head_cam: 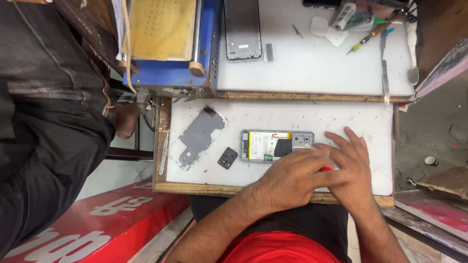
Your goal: The person applies adhesive to the internal frame of a disassembled smartphone, places a metal bracket, and wipes the surface with a cloth. They then apply adhesive to the back cover and attach it to the phone body.
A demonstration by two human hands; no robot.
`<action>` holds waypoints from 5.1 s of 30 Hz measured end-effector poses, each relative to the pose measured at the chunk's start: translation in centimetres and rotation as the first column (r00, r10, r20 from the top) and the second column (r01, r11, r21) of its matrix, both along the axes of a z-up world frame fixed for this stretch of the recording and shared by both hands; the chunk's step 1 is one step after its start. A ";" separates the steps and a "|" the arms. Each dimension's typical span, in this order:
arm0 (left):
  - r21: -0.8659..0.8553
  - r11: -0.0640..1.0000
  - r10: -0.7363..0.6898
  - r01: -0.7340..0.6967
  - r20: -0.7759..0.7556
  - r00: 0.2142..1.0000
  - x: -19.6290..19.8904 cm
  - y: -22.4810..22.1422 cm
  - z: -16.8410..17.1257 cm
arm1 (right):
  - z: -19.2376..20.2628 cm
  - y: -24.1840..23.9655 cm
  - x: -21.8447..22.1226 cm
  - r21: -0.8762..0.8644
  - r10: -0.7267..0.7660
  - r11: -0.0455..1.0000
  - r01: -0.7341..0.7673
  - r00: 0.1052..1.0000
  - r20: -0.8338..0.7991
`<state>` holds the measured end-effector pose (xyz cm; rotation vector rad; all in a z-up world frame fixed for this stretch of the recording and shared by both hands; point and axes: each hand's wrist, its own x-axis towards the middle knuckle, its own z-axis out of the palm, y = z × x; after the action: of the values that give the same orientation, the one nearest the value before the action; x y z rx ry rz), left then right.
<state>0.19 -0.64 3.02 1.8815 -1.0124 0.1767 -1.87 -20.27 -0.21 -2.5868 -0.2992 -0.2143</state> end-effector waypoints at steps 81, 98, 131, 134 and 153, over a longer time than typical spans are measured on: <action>-0.063 0.837 0.376 -0.544 -0.655 0.656 4.4 -0.8 -3.0 | 0.6 -0.7 0.2 0.116 -0.024 0.993 0.032 0.997 -0.070; -0.030 0.831 0.413 -0.555 -0.634 0.654 4.4 -0.9 -3.4 | 0.3 -1.0 0.2 0.113 -0.005 0.993 0.016 0.996 -0.094; 0.104 0.986 0.134 -0.130 -0.038 0.990 6.3 -1.3 -0.2 | 0.5 -0.5 -0.1 0.120 -0.029 0.992 0.037 0.997 -0.068; 0.081 0.995 0.061 -0.052 -0.116 0.991 6.4 -1.4 -0.2 | 0.6 -0.5 0.1 0.112 -0.026 0.993 0.033 0.998 -0.060; 0.067 0.990 0.131 -0.124 -0.120 0.984 6.1 -1.0 0.5 | 1.0 -0.3 -0.1 0.126 -0.032 0.991 0.039 0.998 -0.060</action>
<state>6.29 -1.65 3.56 1.9866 -0.8218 0.1042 -1.98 -20.59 0.76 -2.4692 -0.2119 -0.1652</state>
